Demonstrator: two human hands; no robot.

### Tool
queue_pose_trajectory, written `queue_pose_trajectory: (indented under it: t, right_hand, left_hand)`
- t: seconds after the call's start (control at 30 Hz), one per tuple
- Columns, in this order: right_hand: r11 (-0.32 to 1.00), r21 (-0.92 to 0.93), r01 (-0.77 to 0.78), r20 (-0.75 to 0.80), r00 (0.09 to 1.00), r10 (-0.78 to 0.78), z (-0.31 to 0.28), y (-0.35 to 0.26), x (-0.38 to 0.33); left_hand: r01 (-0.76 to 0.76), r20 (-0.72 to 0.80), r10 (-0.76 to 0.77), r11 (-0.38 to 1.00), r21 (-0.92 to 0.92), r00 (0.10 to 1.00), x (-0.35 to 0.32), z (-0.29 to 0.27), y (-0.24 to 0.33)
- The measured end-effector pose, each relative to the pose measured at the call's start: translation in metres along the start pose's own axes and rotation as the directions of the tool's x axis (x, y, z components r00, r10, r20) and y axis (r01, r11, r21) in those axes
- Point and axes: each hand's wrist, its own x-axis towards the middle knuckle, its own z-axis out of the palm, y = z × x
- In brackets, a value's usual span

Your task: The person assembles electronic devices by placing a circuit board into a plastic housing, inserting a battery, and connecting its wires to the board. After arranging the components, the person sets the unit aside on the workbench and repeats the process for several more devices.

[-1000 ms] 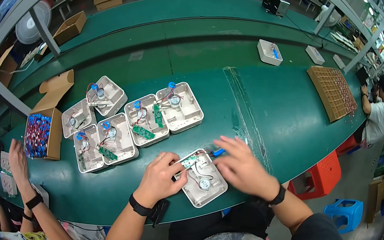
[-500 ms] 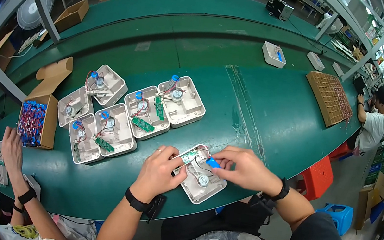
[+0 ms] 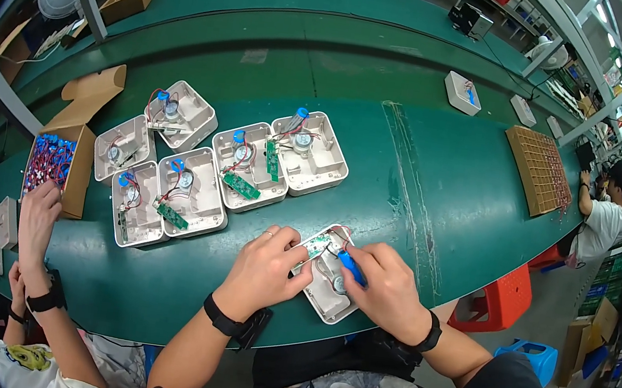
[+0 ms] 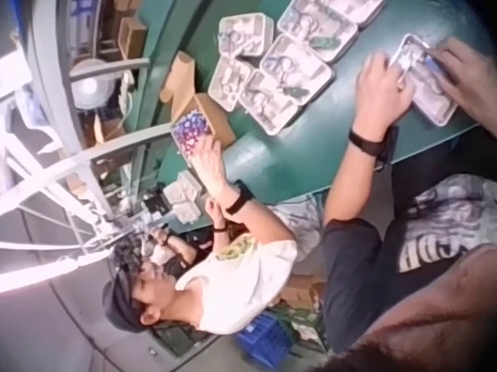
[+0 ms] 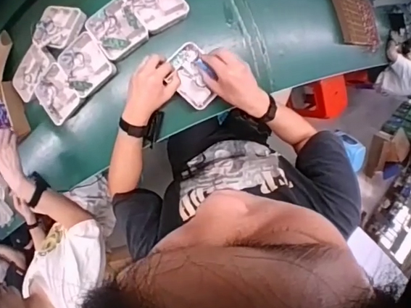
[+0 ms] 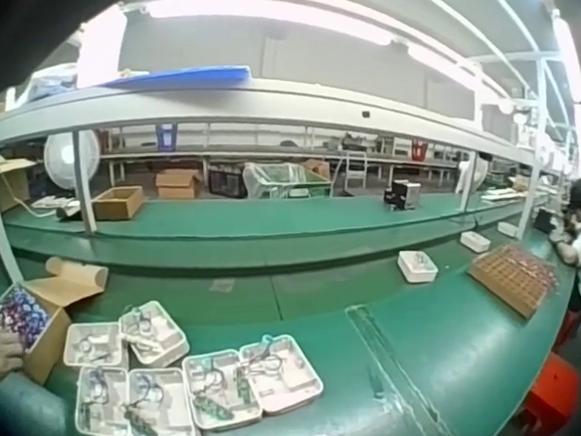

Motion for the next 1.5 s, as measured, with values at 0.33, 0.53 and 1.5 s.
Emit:
queue_pose_trajectory:
  t: [0.33,0.53,1.5]
  right_hand:
    - [0.917,0.336,-0.213,0.096,0.977,0.192,-0.006,0.011,0.002]
    - [0.896,0.365,-0.253,0.117,0.967,0.225,-0.009,0.016,0.004]
    - [0.997,0.072,0.021,0.107,0.994,-0.028,-0.011,0.011,-0.019]
  left_hand:
    - [-0.042,-0.030,0.041,0.998,-0.053,0.999,0.007,-0.003,0.016]
    - [-0.126,0.133,0.126,0.992,-0.010,0.983,0.008,0.002,0.016]
    - [-0.093,-0.104,0.092,0.996,-0.007,0.990,0.005,-0.004,0.015]
